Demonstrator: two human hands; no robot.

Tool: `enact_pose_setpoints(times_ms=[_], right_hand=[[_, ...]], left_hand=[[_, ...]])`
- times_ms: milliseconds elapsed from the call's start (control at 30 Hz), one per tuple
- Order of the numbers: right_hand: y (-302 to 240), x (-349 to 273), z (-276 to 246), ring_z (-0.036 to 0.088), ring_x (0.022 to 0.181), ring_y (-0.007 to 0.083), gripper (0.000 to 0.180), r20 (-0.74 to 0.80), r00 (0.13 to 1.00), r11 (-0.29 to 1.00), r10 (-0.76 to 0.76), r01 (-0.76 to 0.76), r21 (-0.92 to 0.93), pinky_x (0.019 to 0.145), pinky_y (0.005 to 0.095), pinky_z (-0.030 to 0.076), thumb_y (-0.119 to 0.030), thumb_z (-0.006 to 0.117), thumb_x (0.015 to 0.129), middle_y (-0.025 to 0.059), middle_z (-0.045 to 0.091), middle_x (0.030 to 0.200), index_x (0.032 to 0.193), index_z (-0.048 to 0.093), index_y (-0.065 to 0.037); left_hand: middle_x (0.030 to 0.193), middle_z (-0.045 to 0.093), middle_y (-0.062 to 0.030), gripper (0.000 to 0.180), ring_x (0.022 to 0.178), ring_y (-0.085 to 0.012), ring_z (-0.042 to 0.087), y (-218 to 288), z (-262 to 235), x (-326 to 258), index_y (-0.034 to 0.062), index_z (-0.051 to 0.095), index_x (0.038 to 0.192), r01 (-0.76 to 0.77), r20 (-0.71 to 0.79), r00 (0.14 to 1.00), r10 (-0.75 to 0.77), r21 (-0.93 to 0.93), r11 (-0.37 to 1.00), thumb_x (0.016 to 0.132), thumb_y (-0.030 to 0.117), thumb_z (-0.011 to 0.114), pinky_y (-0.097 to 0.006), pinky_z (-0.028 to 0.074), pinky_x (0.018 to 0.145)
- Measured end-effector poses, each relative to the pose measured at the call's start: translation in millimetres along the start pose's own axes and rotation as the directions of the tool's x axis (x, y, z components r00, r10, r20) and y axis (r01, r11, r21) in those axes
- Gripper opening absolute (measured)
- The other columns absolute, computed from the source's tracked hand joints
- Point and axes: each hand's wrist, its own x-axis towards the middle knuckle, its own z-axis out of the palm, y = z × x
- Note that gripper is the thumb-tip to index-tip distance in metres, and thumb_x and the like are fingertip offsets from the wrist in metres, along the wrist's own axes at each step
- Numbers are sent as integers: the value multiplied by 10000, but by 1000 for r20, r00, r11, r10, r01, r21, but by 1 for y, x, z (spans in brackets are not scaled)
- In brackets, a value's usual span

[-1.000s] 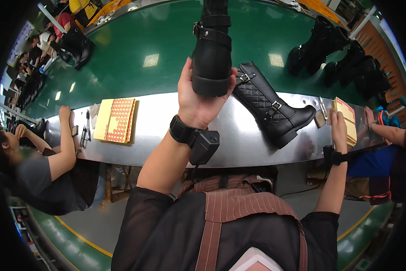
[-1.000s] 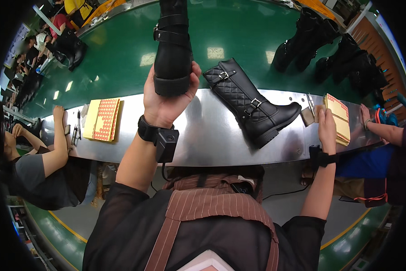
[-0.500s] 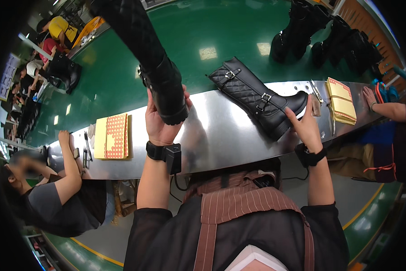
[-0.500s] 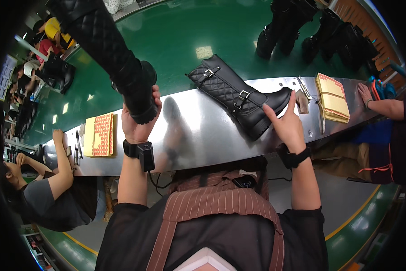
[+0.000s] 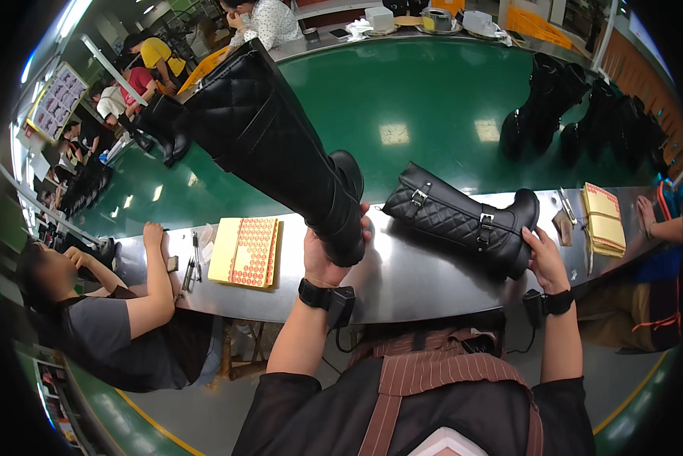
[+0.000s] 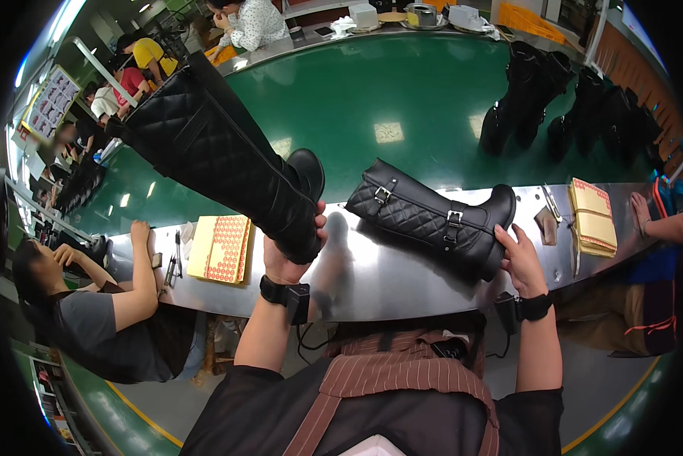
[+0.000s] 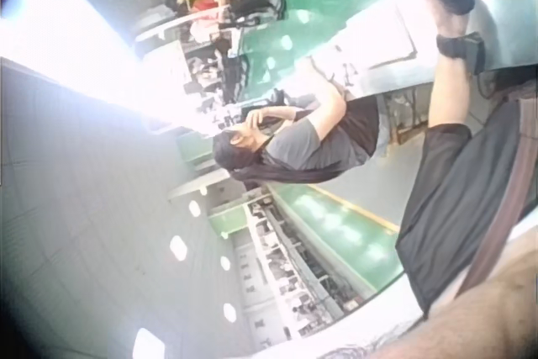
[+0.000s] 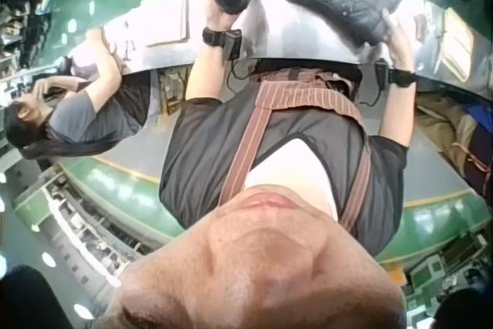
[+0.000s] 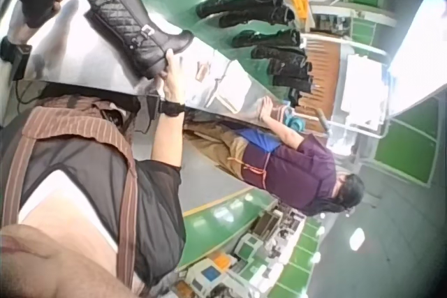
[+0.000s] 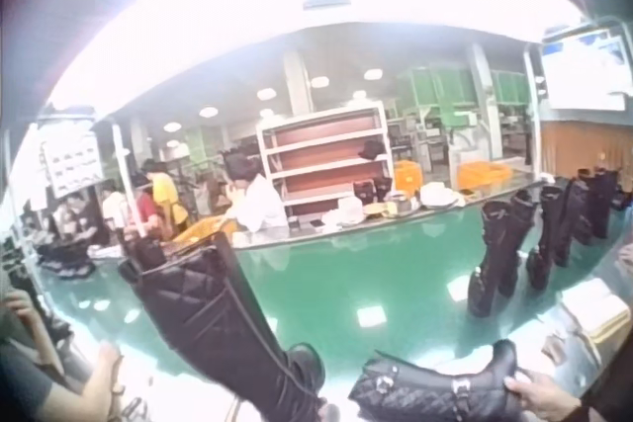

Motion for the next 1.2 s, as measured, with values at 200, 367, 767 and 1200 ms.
enact_pose_setpoints(times_ms=[200, 367, 767, 1200], right_hand=[[-9, -11, 40, 508, 1221, 250, 467, 375, 924, 801, -78, -166, 576, 1062, 412, 390, -308, 479, 980, 111, 517, 1339, 1369, 414, -57], [-24, -15, 98, 437, 1285, 281, 524, 453, 871, 735, -189, -180, 654, 1118, 441, 308, -344, 474, 972, 127, 444, 1403, 1401, 365, -64], [-39, -22, 134, 577, 1056, 202, 346, 348, 916, 784, -200, -64, 617, 954, 387, 482, -313, 584, 935, 82, 600, 1146, 1167, 573, -56], [-33, -17, 125, 492, 1225, 252, 472, 422, 877, 784, -230, -90, 614, 1048, 411, 398, -329, 494, 971, 104, 495, 1355, 1367, 410, -87]], left_hand=[[1195, 551, -198, 523, 1052, -309, 561, -10, 13, 11, 33, 469, 1296, -13, 116, 993, 9, 34, 999, 999, 430, 305, -452, 487, 900], [1273, 531, -173, 594, 1167, -321, 525, -30, 34, 27, 51, 465, 1307, 14, 37, 999, -11, -86, 996, 937, 515, 434, -460, 447, 1002], [1293, 546, -96, 609, 1153, -244, 562, -59, 53, 32, 100, 415, 1349, -32, -84, 995, 50, 206, 978, 920, 532, 453, -423, 492, 976], [1352, 505, -77, 628, 1207, -226, 517, -66, 59, 29, 102, 395, 1375, -36, -147, 986, 84, 299, 954, 938, 554, 391, -397, 422, 1028]])
